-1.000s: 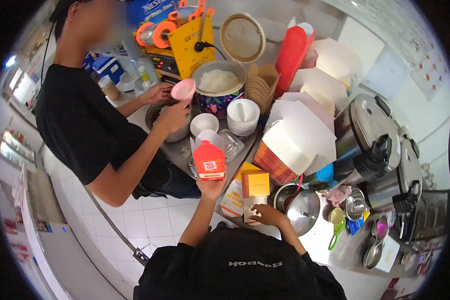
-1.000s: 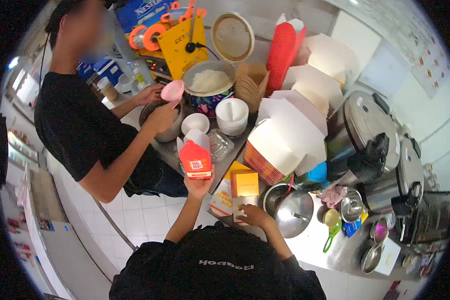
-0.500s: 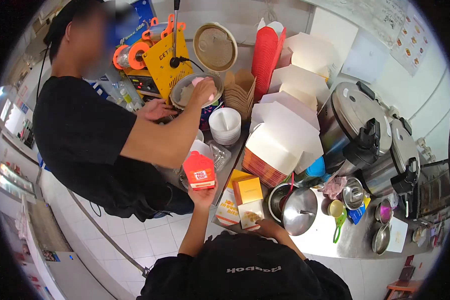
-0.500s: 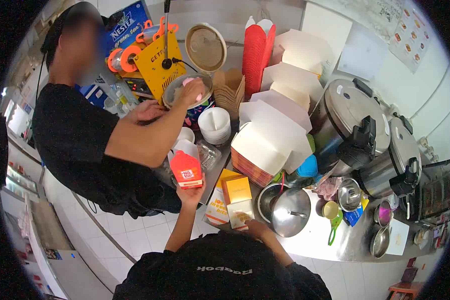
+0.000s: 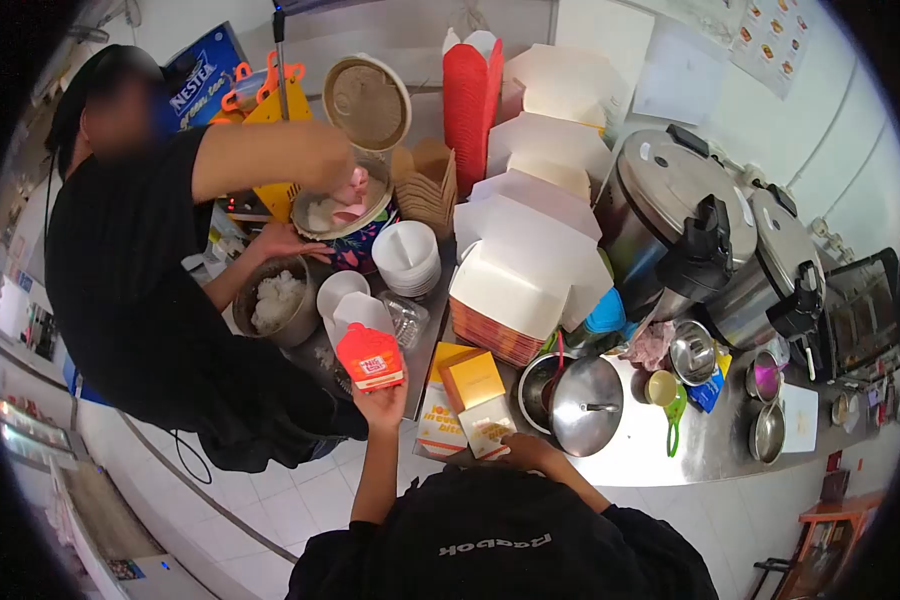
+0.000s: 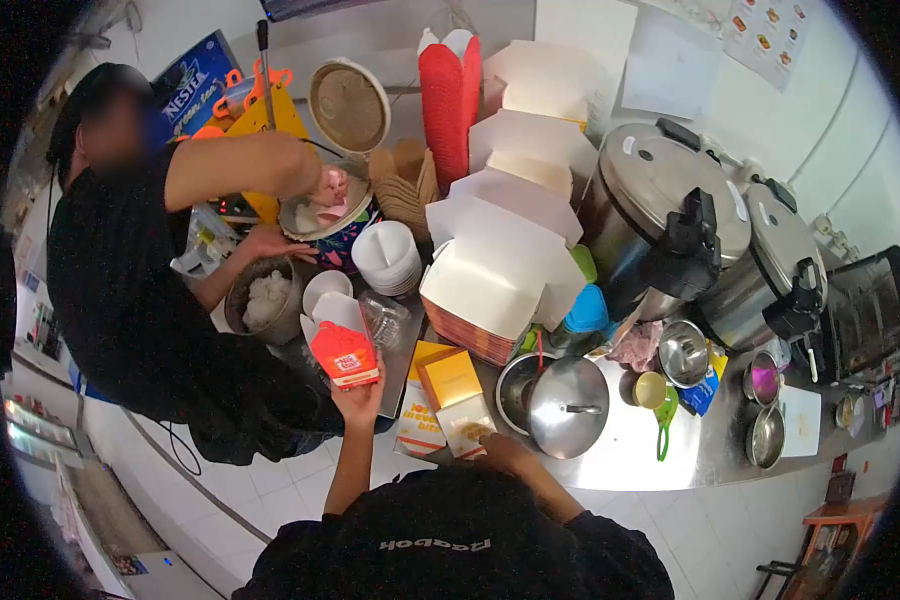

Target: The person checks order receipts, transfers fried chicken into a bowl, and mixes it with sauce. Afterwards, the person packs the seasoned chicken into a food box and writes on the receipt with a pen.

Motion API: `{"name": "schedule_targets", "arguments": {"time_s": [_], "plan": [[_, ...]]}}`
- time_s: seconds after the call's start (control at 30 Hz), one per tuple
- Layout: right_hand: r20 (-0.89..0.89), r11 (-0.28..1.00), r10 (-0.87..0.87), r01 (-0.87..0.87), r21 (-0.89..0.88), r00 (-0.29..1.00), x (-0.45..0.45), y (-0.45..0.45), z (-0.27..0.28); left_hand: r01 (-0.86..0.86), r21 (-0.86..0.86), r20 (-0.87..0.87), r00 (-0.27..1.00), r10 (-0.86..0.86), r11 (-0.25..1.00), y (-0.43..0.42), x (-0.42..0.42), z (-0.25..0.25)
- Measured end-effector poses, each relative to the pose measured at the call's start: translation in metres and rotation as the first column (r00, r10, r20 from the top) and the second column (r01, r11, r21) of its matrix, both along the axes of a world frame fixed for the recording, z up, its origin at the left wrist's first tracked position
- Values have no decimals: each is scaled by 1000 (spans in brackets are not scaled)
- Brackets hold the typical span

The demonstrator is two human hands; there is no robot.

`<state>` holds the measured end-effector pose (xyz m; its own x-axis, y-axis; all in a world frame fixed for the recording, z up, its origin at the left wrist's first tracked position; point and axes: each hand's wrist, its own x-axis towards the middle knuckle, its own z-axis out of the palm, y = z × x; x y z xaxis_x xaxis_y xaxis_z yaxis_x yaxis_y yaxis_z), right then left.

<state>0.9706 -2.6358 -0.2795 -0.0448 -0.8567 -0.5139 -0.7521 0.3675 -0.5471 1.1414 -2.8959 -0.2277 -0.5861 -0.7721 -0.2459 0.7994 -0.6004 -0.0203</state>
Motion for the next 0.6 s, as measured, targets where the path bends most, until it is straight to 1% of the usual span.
{"name": "schedule_targets", "arguments": {"time_s": [0.03,0.07,0.17,0.2,0.27,0.37,0.47,0.57,0.6], "plan": [[3,1000,1,-1,21,1000,-1,-1,5,24,12,-22,999,-24,1000,-2,1,1],[5,999,2,-3,42,1000,-1,-3,7,24,-13,-62,998,-25,1000,-1,-1,1],[8,997,-4,4,82,1000,0,-5,6,-24,-39,1,1000,24,999,-5,-1,-6],[20,996,-9,7,88,1000,0,-5,2,-20,10,-2,1000,20,1000,-7,0,-8],[42,995,-21,17,98,999,1,-7,-4,-25,-10,-3,1000,25,1000,-8,0,-12],[34,998,-57,57,-3,998,5,-8,-3,-33,-42,4,999,33,999,-11,1,-20],[96,994,-78,85,-68,992,5,-11,4,-23,-52,4,1000,24,998,-12,2,-26],[101,988,-89,101,-118,991,6,-12,5,-7,-59,6,1000,8,998,-11,3,-24],[93,990,-85,95,-100,992,6,-15,6,-2,-64,9,1000,3,998,-11,3,-21]]}}
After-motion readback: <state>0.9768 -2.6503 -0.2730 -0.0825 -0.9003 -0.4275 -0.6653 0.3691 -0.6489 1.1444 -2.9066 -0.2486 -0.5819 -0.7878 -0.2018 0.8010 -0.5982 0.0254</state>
